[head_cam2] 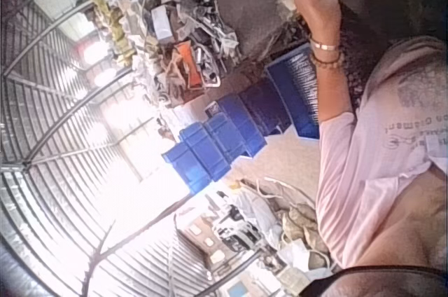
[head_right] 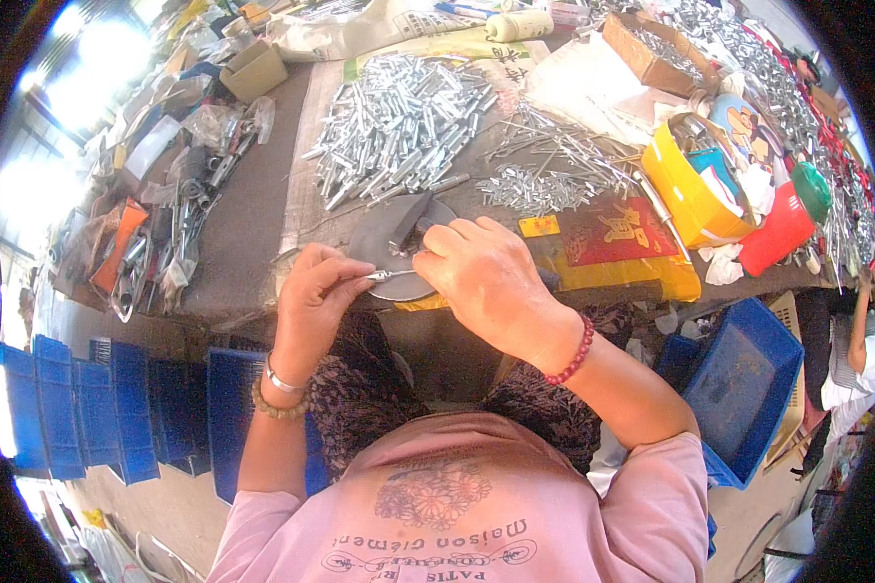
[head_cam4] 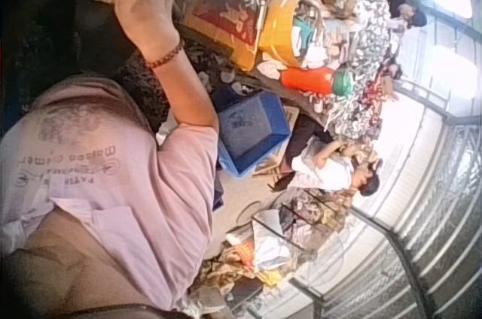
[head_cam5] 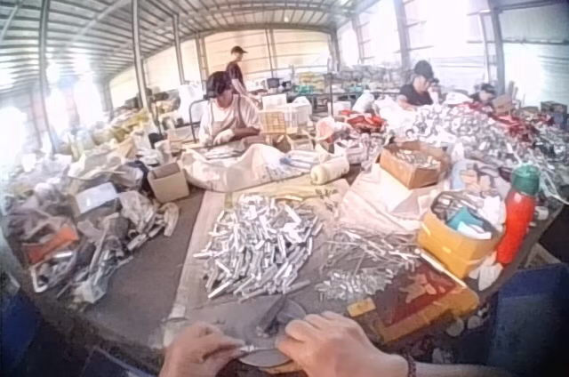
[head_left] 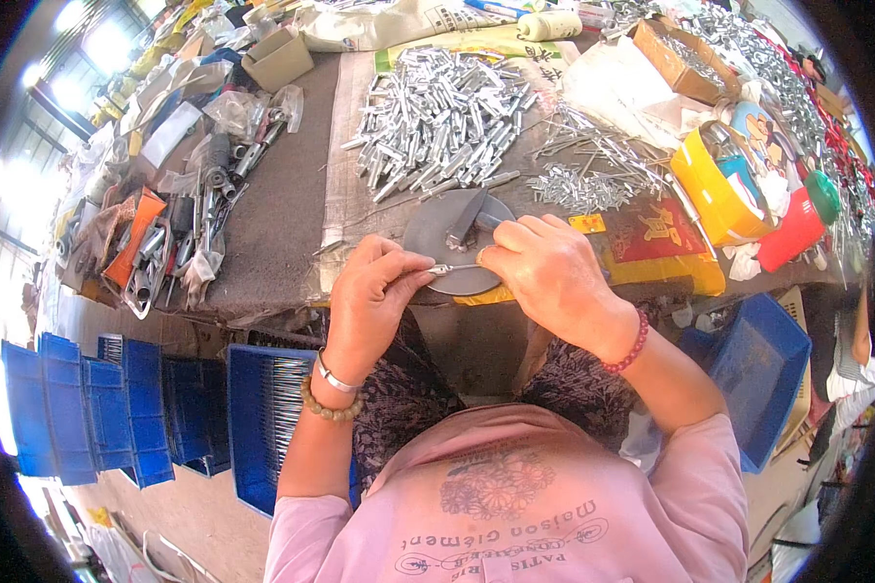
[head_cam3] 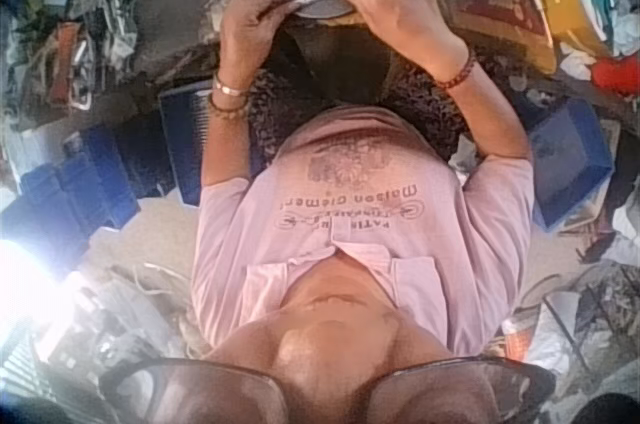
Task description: Assembling small metal components using a hammer and a circular base.
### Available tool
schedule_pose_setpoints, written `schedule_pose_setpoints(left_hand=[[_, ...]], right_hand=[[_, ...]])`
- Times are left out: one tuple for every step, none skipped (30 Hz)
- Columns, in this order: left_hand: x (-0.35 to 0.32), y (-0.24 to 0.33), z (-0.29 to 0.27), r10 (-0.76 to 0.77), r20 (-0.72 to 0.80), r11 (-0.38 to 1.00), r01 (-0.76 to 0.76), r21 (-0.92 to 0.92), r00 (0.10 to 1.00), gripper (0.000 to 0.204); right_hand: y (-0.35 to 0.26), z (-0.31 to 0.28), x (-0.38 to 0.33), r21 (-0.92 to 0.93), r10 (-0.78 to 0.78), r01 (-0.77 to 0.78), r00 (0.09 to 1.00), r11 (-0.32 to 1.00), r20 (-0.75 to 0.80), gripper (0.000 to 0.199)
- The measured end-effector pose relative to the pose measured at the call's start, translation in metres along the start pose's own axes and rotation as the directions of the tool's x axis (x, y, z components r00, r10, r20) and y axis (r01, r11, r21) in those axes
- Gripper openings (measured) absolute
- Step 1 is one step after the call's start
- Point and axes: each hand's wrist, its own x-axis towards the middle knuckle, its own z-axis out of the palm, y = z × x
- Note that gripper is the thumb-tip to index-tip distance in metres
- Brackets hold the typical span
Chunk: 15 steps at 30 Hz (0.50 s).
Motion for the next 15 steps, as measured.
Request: schedule_pose_setpoints(left_hand=[[0.000,-0.001,0.000,-0.001,0.000,1.000,0.001,0.000,1.000,0.021],[0.000,-0.002,0.001,0.010,-0.004,1.000,-0.010,-0.001,1.000,0.021],[0.000,-0.003,0.002,0.021,-0.007,1.000,-0.021,-0.004,1.000,0.021],[0.000,-0.003,0.003,0.021,-0.007,1.000,-0.021,-0.005,1.000,0.021],[0.000,-0.002,0.004,0.020,-0.008,1.000,-0.020,-0.004,1.000,0.021],[0.000,-0.001,0.005,0.020,-0.008,1.000,-0.020,-0.005,1.000,0.021],[0.000,0.001,0.005,0.021,-0.006,1.000,-0.021,-0.009,1.000,0.021],[0.000,0.003,0.004,-0.005,0.000,1.000,0.005,-0.006,1.000,0.021],[0.000,0.005,0.003,-0.031,0.004,0.999,0.031,-0.004,0.999,0.021],[0.000,0.006,0.003,-0.029,0.003,1.000,0.029,-0.009,1.000,0.021],[0.000,0.007,0.003,-0.027,0.009,1.000,0.027,0.008,1.000,0.022],[0.000,0.007,0.002,-0.026,0.011,0.999,0.026,0.028,1.000,0.022],[-0.001,0.007,0.002,-0.026,0.007,0.999,0.026,0.025,1.000,0.022],[-0.001,0.007,0.003,-0.017,-0.010,1.000,0.017,0.019,1.000,0.021],[-0.003,0.006,0.004,-0.011,-0.027,1.000,0.011,0.012,1.000,0.021]], right_hand=[[0.001,0.001,0.000,0.003,-0.007,0.007,1.000,1.000,-0.008,0.007],[0.002,0.001,0.000,0.005,-0.014,0.014,1.000,1.000,-0.016,0.006],[0.002,0.002,0.000,0.005,-0.013,0.013,1.000,1.000,-0.015,0.006],[0.002,0.003,0.002,0.018,-0.020,0.021,1.000,1.000,-0.004,0.006],[0.002,0.004,0.003,0.030,-0.028,0.028,1.000,0.999,0.006,0.006],[0.003,0.004,0.003,0.028,-0.025,0.025,1.000,0.999,0.008,0.006],[0.004,0.006,0.002,0.029,-0.029,0.029,1.000,0.999,0.010,0.007],[0.005,0.006,0.002,0.029,-0.033,0.032,0.999,0.999,0.013,0.008],[0.005,0.005,0.003,0.025,-0.032,0.032,0.999,0.999,0.015,0.008],[0.006,0.004,0.003,0.050,-0.045,0.045,0.999,0.998,-0.007,0.011],[0.006,0.003,0.003,0.074,-0.057,0.059,0.998,0.996,-0.029,0.013],[0.012,0.000,0.004,0.070,-0.061,0.062,0.998,0.996,-0.028,0.013],[0.025,-0.007,0.005,0.050,0.016,-0.011,0.995,0.999,-0.098,0.016],[0.038,-0.013,0.006,0.036,0.091,-0.086,0.982,0.996,-0.168,0.019],[0.054,-0.016,0.005,0.004,0.219,-0.222,0.961,0.975,-0.171,0.017]])
